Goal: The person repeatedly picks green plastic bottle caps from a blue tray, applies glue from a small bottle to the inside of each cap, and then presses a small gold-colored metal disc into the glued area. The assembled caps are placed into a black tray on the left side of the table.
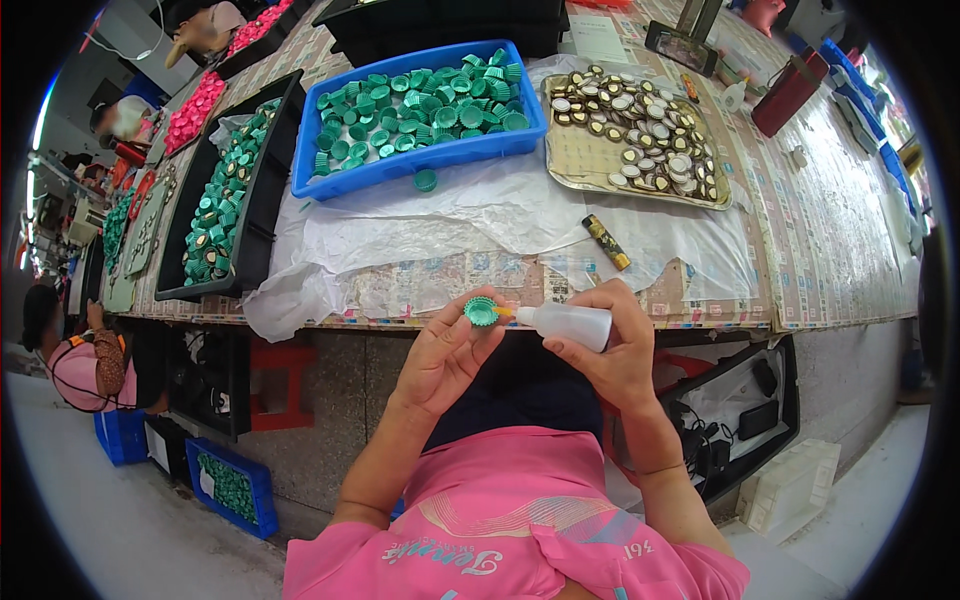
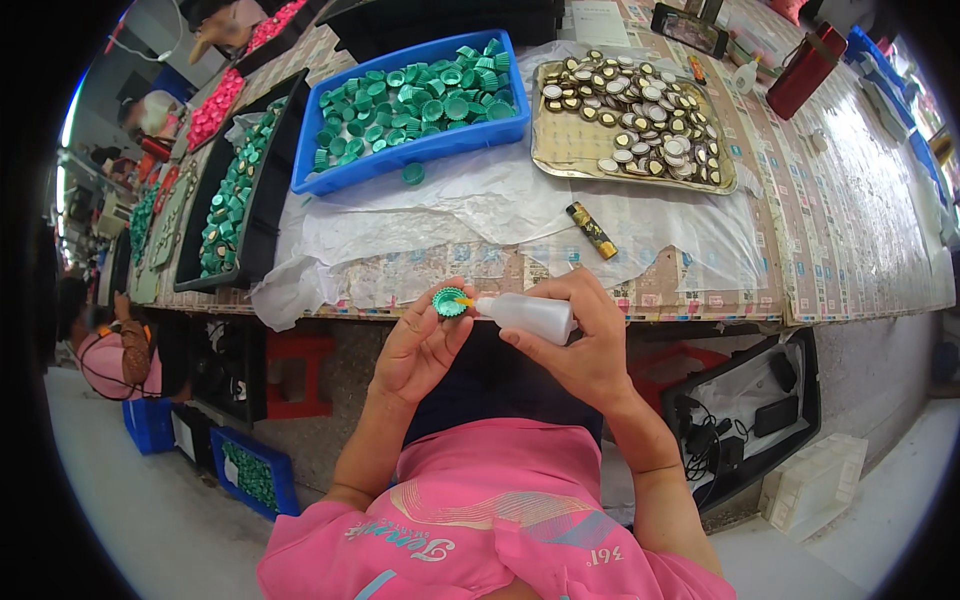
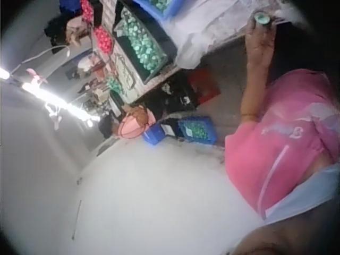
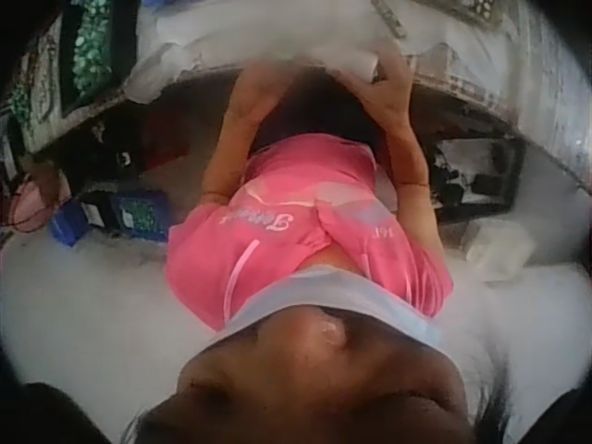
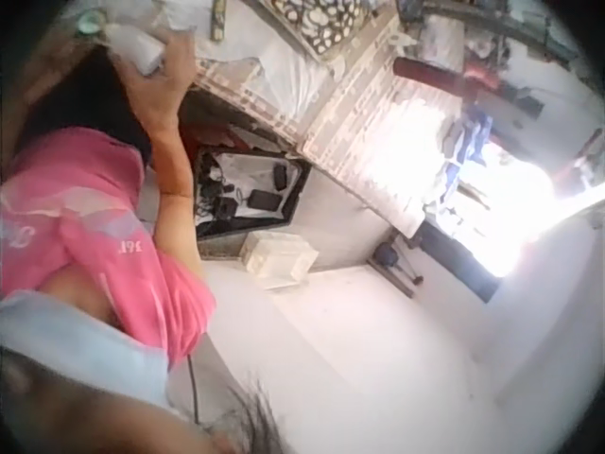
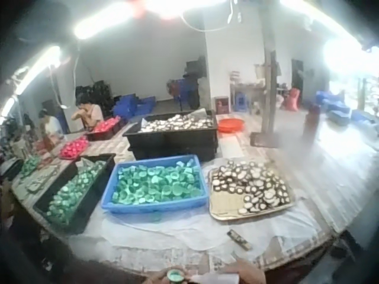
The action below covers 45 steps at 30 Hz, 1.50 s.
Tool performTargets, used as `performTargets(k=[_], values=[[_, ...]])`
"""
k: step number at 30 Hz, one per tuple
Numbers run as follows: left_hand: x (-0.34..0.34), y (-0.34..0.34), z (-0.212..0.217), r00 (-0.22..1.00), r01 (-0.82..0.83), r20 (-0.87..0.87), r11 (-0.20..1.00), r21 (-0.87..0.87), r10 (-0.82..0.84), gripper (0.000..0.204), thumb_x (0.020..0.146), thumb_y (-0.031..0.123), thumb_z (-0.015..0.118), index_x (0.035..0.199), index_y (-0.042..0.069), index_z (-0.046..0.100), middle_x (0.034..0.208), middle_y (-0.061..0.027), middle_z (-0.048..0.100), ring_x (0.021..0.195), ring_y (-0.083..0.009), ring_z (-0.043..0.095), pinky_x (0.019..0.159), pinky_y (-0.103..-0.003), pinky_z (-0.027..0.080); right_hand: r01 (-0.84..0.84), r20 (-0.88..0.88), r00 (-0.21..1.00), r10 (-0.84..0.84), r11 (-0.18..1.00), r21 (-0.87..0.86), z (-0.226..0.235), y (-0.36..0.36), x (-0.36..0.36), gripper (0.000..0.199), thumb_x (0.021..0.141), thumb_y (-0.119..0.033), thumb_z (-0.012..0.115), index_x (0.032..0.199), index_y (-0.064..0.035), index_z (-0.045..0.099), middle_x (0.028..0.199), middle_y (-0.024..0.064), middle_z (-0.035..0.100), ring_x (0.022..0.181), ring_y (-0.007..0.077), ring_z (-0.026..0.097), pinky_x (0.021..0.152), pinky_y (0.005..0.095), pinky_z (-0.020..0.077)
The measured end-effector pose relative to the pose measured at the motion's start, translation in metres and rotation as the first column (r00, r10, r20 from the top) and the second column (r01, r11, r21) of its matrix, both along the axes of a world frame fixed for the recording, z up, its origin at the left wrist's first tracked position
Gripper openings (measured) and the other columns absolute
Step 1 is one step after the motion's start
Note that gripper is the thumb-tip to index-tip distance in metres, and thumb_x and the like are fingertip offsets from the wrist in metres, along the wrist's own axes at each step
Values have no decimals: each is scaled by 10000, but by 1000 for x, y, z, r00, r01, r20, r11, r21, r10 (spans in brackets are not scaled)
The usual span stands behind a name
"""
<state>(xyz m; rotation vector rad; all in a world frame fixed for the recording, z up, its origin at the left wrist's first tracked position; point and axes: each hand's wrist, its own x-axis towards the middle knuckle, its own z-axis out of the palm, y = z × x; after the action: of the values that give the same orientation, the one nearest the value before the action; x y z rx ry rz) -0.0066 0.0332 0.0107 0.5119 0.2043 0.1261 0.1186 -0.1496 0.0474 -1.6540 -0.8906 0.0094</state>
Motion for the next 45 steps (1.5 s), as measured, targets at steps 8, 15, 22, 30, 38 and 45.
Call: performTargets(k=[8, 15, 22, 30, 38, 45], values=[[-4, -2, -4, 999, 38, -24, 997, 62, -37, 502, 950, 162, 564, 1386, -1, 374, 1266, -128, 543, 1111, -205, 583, 881, -308, 506, 37, 104, 994, -39, 999, 20, -5, 3, -4, 374, 664, -184, 857, 940, -43, 648, 835, 76, 618, 711, 208, 583, 593, 308, 457], [-3, -5, -4, 998, 31, -54, 999, 43, -28, 435, 942, 101, 571, 1346, 2, 442, 1200, -107, 589, 1014, -156, 620, 813, -253, 533, 46, 121, 992, -45, 999, -7, -7, 4, -5, 368, 670, -180, 853, 948, -42, 654, 823, 76, 610, 699, 214, 579, 590, 311, 459], [-4, -4, -5, 998, -21, -53, 978, 209, 33, 430, 920, 94, 599, 1324, 36, 463, 1230, -112, 566, 1001, -164, 603, 822, -262, 519, 67, 126, 990, -60, 996, -51, 1, 1, -10, 341, 690, -173, 842, 928, -24, 648, 825, 78, 626, 720, 212, 579, 626, 303, 457], [-2, -8, -3, 985, -169, 25, 958, 233, 168, 254, 919, 16, 577, 1167, 60, 537, 1258, -95, 537, 1053, -143, 578, 884, -274, 502, 77, 143, 986, -82, 996, 37, -3, 0, -9, 346, 690, -164, 844, 934, -28, 641, 823, 78, 613, 717, 210, 578, 613, 305, 462], [-1, -2, 1, 965, -264, 121, 860, 436, 234, 346, 910, -20, 561, 1238, 77, 513, 1364, -103, 477, 1241, -220, 497, 965, -305, 476, 156, 0, 988, -156, 988, -19, -19, 7, 2, 337, 720, -135, 815, 959, -43, 597, 875, 83, 611, 767, 243, 597, 642, 321, 471], [-2, -1, -1, 982, -120, 149, 993, 22, 115, 394, 930, -36, 509, 1308, 66, 470, 1413, -116, 434, 1301, -272, 445, 1001, -327, 488, 115, 64, 993, -103, 963, -244, -35, 33, 21, 336, 732, -155, 776, 972, -30, 576, 898, 114, 618, 838, 272, 593, 722, 357, 470]])
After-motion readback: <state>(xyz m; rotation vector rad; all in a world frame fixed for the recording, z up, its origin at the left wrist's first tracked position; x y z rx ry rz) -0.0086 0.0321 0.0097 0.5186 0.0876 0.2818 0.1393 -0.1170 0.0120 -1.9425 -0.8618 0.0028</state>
